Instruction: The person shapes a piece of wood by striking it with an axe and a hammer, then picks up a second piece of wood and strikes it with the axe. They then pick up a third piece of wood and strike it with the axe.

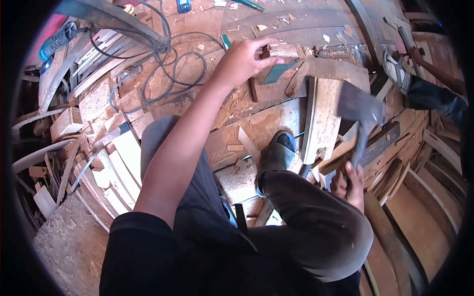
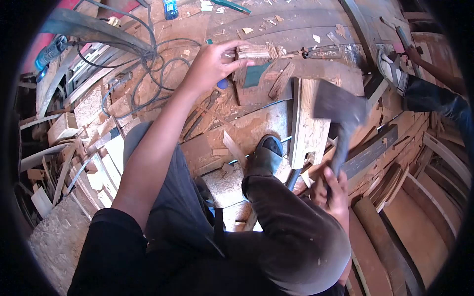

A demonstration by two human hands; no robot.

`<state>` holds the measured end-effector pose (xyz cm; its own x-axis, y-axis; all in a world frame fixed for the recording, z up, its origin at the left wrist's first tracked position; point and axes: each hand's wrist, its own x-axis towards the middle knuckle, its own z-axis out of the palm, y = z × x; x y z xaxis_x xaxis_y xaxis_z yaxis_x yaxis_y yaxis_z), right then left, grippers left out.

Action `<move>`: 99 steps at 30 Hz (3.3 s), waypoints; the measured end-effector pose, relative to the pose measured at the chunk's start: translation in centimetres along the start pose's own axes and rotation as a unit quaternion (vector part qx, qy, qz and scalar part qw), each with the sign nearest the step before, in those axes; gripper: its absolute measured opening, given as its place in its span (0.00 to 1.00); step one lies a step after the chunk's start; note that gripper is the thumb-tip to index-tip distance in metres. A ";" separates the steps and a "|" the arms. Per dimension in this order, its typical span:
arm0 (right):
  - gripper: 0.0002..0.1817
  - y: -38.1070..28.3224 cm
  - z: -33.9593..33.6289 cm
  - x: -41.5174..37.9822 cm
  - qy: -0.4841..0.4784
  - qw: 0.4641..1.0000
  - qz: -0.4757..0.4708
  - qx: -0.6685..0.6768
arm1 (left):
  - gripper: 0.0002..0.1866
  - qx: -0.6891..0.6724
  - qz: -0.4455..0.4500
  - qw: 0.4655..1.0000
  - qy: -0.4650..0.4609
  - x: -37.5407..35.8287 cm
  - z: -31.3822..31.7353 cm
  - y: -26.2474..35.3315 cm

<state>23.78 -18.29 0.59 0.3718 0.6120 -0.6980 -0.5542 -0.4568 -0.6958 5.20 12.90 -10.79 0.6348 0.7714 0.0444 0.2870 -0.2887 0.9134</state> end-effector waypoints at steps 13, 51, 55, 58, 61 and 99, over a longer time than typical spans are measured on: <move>0.28 -18.1 7.1 -1.4 0.011 0.845 -0.511 -0.159 | 0.30 0.033 0.032 0.997 0.056 -0.6 -0.3 -1.5; 0.24 -5.5 7.1 6.6 -0.003 0.903 -0.253 -0.348 | 0.23 -0.006 0.061 0.998 0.030 -2.2 1.0 -2.1; 0.20 -4.0 7.5 7.9 -0.048 0.953 -0.091 -0.286 | 0.20 0.095 0.180 0.976 0.075 -2.3 1.2 -1.6; 0.20 -3.4 7.4 6.7 -0.052 0.966 -0.073 -0.243 | 0.20 -0.058 0.087 0.995 0.004 -2.7 1.7 -1.1; 0.20 -2.8 7.3 6.8 -0.049 0.960 -0.092 -0.260 | 0.20 -0.047 0.096 0.994 -0.014 -2.4 0.7 0.4; 0.17 -21.1 5.2 -8.3 -0.055 0.871 -0.437 -0.217 | 0.14 -0.347 0.058 0.875 0.331 0.7 -6.6 -0.3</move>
<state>28.52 -10.39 22.01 0.4242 0.8957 0.1333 0.2477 0.0268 -0.9685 0.78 17.27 -8.32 0.0098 0.9859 0.1670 -0.4033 -0.1490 0.9029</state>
